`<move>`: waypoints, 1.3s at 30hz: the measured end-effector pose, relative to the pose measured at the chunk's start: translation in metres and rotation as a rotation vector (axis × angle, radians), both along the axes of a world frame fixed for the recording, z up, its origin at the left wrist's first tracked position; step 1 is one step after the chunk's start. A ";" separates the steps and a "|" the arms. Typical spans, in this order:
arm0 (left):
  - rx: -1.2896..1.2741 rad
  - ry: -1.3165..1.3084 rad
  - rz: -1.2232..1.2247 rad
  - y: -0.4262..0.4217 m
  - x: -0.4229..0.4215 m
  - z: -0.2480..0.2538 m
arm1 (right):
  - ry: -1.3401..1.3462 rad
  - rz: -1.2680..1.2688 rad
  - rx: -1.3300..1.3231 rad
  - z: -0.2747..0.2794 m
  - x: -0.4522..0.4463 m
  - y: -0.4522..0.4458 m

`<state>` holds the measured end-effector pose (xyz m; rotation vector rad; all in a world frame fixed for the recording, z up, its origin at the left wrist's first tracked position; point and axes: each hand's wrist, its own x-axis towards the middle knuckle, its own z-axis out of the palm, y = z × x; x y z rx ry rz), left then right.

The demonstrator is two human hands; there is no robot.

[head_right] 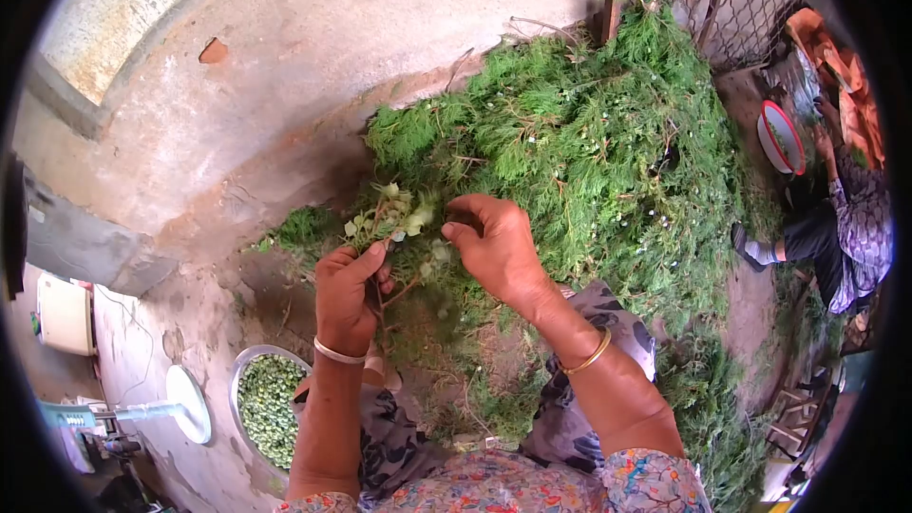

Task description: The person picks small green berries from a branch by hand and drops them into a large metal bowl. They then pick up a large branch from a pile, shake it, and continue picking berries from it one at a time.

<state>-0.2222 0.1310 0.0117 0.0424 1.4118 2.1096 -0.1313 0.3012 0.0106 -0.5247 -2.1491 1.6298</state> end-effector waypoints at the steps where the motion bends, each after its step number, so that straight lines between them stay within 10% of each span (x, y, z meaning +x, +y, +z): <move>1: -0.001 0.001 0.001 0.002 0.001 0.002 | 0.001 0.001 -0.001 0.001 0.000 -0.001; 13: 0.087 -0.052 -0.007 0.003 0.002 0.004 | 0.109 0.069 -0.485 0.019 0.003 -0.010; 24: 0.045 0.009 -0.095 0.006 0.008 -0.004 | 0.177 -0.220 0.290 0.001 -0.005 -0.013; 28: 0.045 0.017 -0.124 0.012 0.014 -0.002 | 0.043 -0.286 0.087 0.001 -0.008 -0.013; 31: 0.078 -0.027 -0.115 0.016 0.015 0.001 | 0.184 -0.348 0.521 -0.004 -0.011 -0.012; 37: 0.075 -0.086 -0.056 0.008 0.012 0.001 | 0.034 -0.553 0.403 0.026 -0.013 0.021; 39: 0.104 -0.166 -0.019 0.004 0.010 0.004 | 0.073 -0.349 -0.262 0.031 -0.011 0.027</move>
